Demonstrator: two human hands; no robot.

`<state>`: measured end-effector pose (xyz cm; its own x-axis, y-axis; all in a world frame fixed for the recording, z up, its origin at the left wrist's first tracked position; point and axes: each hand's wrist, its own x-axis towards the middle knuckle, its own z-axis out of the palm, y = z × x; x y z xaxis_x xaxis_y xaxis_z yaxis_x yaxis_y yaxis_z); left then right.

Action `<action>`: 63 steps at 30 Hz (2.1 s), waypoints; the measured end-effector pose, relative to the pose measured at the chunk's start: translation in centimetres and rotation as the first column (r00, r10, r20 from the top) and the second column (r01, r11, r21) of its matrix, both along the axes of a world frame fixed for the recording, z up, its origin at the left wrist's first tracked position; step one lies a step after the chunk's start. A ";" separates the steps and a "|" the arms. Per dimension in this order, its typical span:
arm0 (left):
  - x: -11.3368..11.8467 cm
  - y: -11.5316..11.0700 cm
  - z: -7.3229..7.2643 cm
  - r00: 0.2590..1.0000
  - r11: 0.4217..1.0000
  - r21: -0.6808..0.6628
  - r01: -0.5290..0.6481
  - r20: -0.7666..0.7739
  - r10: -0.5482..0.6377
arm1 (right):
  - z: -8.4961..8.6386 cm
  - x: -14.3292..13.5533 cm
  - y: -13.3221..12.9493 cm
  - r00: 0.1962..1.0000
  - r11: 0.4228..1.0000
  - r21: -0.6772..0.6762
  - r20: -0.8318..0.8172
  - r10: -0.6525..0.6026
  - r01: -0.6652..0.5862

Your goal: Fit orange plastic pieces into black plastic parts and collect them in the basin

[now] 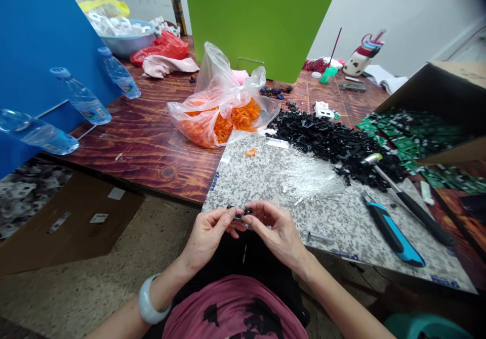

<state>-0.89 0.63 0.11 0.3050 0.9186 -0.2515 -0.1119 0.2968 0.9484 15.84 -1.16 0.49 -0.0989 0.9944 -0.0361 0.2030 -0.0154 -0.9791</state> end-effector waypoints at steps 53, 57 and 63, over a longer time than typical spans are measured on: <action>3.7 -1.1 -2.5 0.948 0.942 0.111 -0.315 -0.004 0.318 | -0.6 -2.5 0.3 0.859 0.965 -0.152 -0.441 -0.260 0.214; 3.8 -1.2 -1.4 0.943 0.935 0.212 -0.284 -0.114 0.313 | -0.7 -2.6 0.1 0.837 0.954 -0.174 -0.460 -0.298 0.244; 3.3 -1.2 -0.8 0.904 0.903 0.364 -0.230 -0.264 0.337 | -0.7 -2.3 -0.1 0.896 0.955 -0.125 -0.334 -0.294 0.268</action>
<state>2.40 -0.57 -0.68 -0.0266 0.9992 0.0290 0.1732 -0.0239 0.9846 13.51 -1.28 -0.25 0.1646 0.9784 -0.1251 -0.1704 -0.0968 -0.9806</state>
